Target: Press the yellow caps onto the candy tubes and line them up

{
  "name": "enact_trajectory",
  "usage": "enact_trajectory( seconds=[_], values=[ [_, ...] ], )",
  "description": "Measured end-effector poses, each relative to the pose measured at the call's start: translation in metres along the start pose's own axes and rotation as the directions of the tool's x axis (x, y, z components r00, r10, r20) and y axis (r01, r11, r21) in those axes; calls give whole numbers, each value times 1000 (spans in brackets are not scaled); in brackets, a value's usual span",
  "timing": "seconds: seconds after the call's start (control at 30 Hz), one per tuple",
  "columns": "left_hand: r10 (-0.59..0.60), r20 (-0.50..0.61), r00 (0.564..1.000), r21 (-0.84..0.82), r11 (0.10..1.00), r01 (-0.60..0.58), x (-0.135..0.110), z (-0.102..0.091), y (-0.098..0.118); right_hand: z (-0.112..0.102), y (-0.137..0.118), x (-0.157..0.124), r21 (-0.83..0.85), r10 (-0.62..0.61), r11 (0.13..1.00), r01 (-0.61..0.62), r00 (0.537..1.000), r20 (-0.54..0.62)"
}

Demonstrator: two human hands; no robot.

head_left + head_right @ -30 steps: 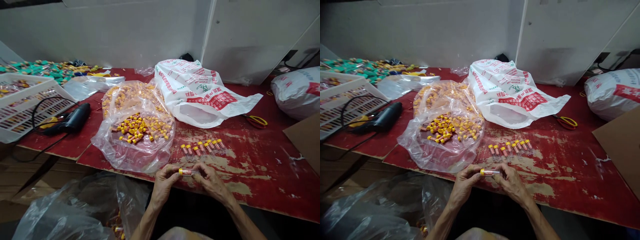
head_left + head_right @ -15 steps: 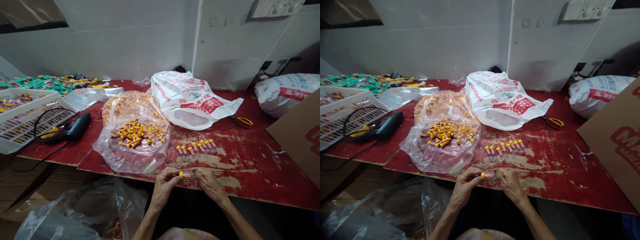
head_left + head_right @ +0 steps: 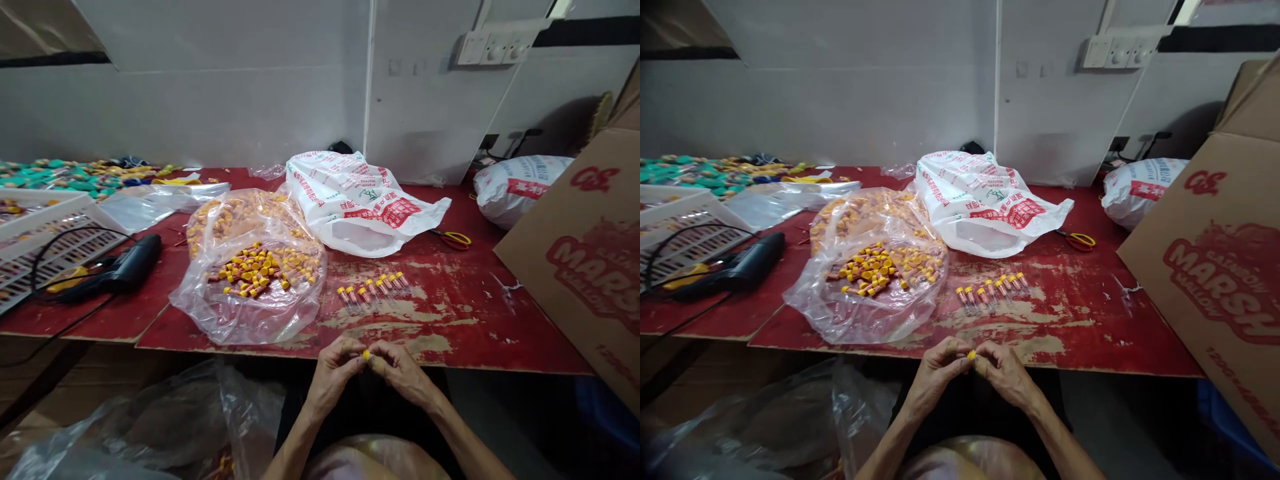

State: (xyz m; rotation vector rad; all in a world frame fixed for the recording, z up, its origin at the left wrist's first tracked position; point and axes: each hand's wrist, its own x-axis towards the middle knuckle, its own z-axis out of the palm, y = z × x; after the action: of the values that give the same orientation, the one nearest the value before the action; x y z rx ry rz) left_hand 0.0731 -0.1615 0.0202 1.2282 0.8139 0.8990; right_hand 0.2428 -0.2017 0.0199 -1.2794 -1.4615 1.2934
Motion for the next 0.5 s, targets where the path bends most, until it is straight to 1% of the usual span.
enact_trajectory(
  seconds=[0.07,0.1,0.13,0.2,0.23,0.27,0.3,0.33,0.37,0.4,0.43,0.47,0.5],
  values=[
    [2,-4,1000,59,998,-1,3,-3,-2,-3,3,-2,13,-3,1000,4,998,-62],
    [25,-34,999,110,994,-21,6,-6,-3,-7,5,-3,6,6,1000,-6,994,-105],
    [72,-81,994,187,981,-56,9,-11,-5,-14,7,-3,-5,22,1000,-23,990,-140],
    [209,-179,961,374,918,-130,18,-24,-11,-34,10,-3,-57,60,996,-71,984,-168],
    [271,-213,939,450,880,-151,22,-32,-15,-45,10,-3,-108,78,989,-96,984,-159],
    [314,-237,919,505,848,-160,27,-40,-19,-56,9,-3,-194,94,973,-122,985,-147],
    [339,-254,906,539,827,-159,31,-46,-24,-66,8,-3,-334,111,930,-152,984,-139],
    [351,-265,898,557,816,-155,35,-52,-28,-75,5,-3,-500,130,846,-184,981,-141],
    [357,-271,894,566,810,-152,38,-56,-32,-81,3,-2,-653,152,726,-217,976,-157],
    [364,-269,892,579,801,-152,40,-58,-35,-86,1,-1,-767,173,590,-250,968,-182],
    [369,-264,891,592,792,-153,42,-60,-38,-89,0,2,-837,192,471,-279,958,-211],
    [373,-259,891,604,783,-152,44,-60,-40,-89,0,5,-870,208,390,-301,950,-235],
    [375,-254,892,615,774,-150,45,-61,-42,-88,1,8,-880,221,353,-317,942,-251]
  ],
)
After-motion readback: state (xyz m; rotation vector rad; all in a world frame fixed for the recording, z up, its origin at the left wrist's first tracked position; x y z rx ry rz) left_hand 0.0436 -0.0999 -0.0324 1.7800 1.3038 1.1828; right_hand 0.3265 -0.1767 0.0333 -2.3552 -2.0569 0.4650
